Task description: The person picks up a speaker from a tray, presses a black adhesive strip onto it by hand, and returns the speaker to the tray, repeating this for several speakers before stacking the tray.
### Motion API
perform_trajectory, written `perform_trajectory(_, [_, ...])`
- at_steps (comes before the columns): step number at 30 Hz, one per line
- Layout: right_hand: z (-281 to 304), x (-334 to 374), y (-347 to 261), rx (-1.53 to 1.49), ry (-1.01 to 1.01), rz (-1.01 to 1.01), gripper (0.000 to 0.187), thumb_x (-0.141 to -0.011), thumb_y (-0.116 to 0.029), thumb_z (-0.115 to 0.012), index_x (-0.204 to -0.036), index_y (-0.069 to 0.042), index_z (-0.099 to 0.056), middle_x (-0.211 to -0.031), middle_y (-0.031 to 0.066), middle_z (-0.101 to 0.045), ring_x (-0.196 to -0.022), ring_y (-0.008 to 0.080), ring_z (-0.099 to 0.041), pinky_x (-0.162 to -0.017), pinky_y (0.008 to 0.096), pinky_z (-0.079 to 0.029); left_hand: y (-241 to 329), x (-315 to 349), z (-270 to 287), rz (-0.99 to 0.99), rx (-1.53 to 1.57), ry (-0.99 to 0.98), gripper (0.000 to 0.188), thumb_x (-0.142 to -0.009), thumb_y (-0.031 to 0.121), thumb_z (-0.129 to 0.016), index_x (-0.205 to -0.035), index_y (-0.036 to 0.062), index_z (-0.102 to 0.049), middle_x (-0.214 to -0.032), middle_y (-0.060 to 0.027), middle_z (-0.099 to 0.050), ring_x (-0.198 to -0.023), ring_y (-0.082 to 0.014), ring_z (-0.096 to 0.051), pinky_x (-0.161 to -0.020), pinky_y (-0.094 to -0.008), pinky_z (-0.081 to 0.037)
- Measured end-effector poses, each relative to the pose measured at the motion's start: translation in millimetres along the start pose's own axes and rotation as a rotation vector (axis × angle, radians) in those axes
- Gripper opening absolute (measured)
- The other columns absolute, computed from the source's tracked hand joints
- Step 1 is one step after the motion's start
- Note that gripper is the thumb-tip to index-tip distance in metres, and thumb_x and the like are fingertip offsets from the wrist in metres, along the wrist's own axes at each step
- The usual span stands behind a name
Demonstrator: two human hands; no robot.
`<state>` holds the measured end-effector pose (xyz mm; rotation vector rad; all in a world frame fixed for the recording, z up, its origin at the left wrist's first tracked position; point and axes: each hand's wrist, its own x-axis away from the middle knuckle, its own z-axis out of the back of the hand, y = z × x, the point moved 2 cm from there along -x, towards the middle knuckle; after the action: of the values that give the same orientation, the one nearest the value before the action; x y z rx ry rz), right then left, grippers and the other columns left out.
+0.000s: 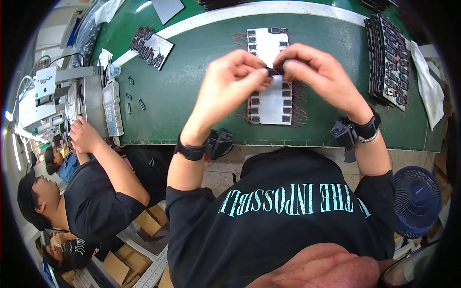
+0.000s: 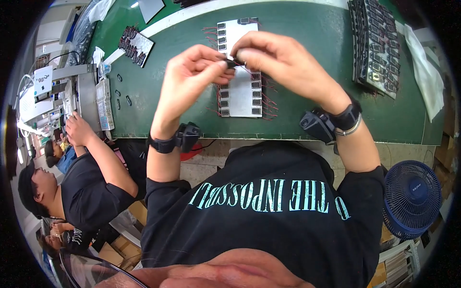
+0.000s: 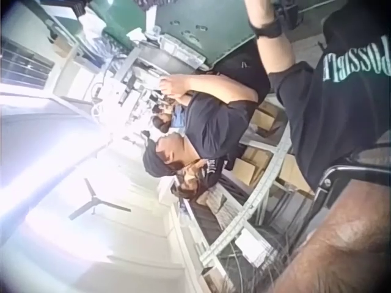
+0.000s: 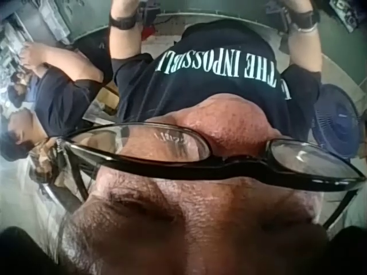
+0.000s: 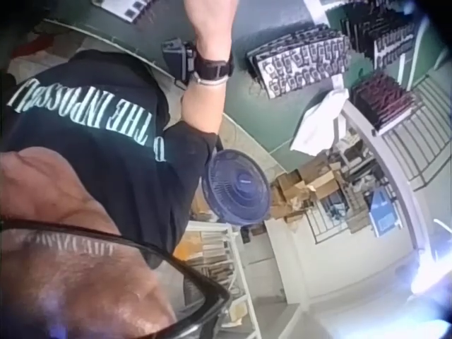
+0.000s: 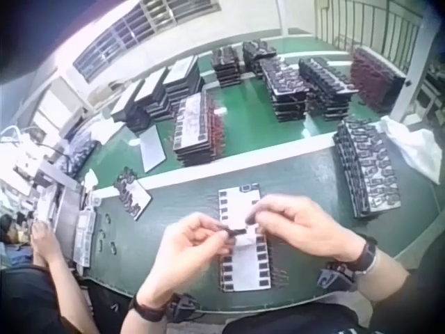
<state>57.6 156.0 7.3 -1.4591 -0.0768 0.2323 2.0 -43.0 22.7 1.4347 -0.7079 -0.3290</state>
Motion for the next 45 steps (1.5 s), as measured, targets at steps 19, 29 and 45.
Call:
perform_trajectory(19, [17,-14,32,0.836,0.341,0.249,0.018,-0.088,-0.008,-0.066,-0.106,-0.003,-0.064,-0.094,0.0079,-0.062,-0.088,0.0229,-0.062,-0.079,0.032,-0.049,-8,-83,20,-0.233,-0.314,0.143,0.021,-0.09,0.015,-0.071,-0.102,-0.0011,-0.069,-0.091,-0.0019,-0.07,-0.081,-0.0084,-0.064,-0.07,-0.0214,-0.05])
perform_trajectory(29, [59,-7,14,0.314,0.474,0.031,0.02,-0.096,-0.012,-0.061,-0.113,-0.001,-0.065,-0.101,0.0028,-0.067,-0.092,0.0094,-0.06,-0.084,0.0229,-0.047,-12,-88,-3,-0.353,-0.833,0.269,0.017,-0.081,0.018,-0.072,-0.091,0.0042,-0.073,-0.082,-0.0065,-0.072,-0.08,-0.0206,-0.066,-0.075,-0.0333,-0.051])
perform_trajectory(45, [52,-1,28,-0.216,0.244,-0.053,0.03,-0.098,-0.015,-0.062,-0.123,0.0,-0.06,-0.109,0.0072,-0.065,-0.094,0.0148,-0.064,-0.094,0.0319,-0.05,-33,95,184,0.372,-1.679,0.984,0.031,-0.086,0.034,-0.067,-0.076,0.0053,-0.073,-0.077,-0.016,-0.07,-0.075,-0.0344,-0.07,-0.067,-0.0441,-0.056])
